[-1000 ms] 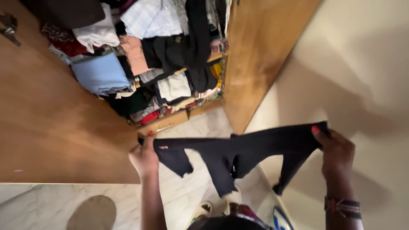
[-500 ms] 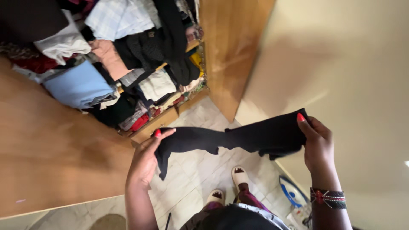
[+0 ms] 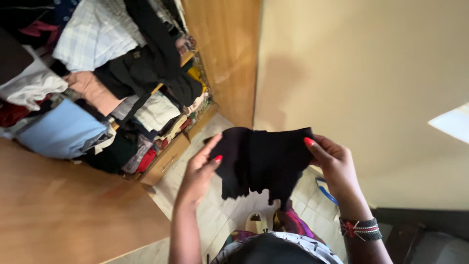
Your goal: The person picks up clothing items one at a time from a closet, displays each item including an orange shirt, a patterned towel, and a dark top, and then places them onto a bed.
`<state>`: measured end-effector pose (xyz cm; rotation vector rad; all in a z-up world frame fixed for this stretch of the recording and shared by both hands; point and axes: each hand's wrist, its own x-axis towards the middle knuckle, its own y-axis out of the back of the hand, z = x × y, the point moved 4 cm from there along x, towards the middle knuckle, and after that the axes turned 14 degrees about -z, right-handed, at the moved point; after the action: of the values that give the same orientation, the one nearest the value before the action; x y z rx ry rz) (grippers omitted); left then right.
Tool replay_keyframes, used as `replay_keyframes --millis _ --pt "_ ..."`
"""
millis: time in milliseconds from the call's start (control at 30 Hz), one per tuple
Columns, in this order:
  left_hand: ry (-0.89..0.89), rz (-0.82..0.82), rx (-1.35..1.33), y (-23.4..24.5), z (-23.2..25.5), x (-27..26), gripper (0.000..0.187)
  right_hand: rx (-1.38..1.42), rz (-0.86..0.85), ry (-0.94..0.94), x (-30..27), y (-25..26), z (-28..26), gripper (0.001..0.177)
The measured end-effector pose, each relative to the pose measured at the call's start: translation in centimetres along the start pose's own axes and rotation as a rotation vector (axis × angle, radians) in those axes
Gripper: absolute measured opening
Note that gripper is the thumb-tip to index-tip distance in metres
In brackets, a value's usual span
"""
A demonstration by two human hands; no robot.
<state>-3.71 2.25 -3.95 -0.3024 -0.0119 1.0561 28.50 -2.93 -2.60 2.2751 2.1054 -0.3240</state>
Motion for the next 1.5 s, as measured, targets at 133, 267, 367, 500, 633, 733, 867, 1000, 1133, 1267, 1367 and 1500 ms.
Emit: replay_keyframes --millis 133,267,367,500,633,733,867,1000,1133,1267,1367,1500 --pt "-0.031 -0.215 0.082 -4.2 -0.4 1.4 0.078 0.057 -0.058 -0.005 -1.5 -1.2 0.9 0.039" --pt "-0.105 -0.366 0.197 -10.2 0.5 2.6 0.090 0.021 -0.064 -0.010 -3.3 -2.2 1.6 0.043" --pt "0.038 -0.412 0.134 -14.1 0.6 2.9 0.096 0.045 -0.116 0.006 -4.7 -2.6 1.6 0.046" --pt "0.238 -0.322 0.373 -16.2 -0.5 4.4 0.105 0.110 -0.171 -0.147 -7.4 -1.9 1.5 0.056" --pt "0.063 -0.440 0.248 -17.9 -2.6 5.6 0.095 0.194 -0.246 -0.079 -10.6 0.7 0.8 0.067" --pt "0.065 -0.522 0.161 -20.1 -4.5 5.8 0.086 0.224 -0.096 -0.022 -13.4 4.2 1.3 0.061" --pt "0.100 -0.615 0.067 -24.6 -5.5 5.0 0.073 0.188 0.046 -0.006 -17.7 8.3 1.8 0.060" --pt "0.124 -0.696 0.053 -30.1 -5.2 3.5 0.066 -0.030 0.210 -0.021 -21.8 11.3 1.0 0.077" --pt "0.231 -0.856 0.066 -35.9 -5.9 1.1 0.057 -0.202 0.185 0.027 -26.5 13.4 1.3 0.088" --pt "0.219 -1.062 0.072 -42.1 -7.9 -2.1 0.042 -0.215 0.132 0.049 -31.3 15.5 3.0 0.077" --pt "0.180 -1.174 0.059 -46.2 -9.5 -4.4 0.034 -0.121 0.196 -0.104 -35.6 16.6 4.5 0.065" --pt "0.068 -1.328 0.106 -51.6 -10.9 -7.2 0.034 0.052 0.350 -0.093 -41.0 18.5 4.8 0.060"
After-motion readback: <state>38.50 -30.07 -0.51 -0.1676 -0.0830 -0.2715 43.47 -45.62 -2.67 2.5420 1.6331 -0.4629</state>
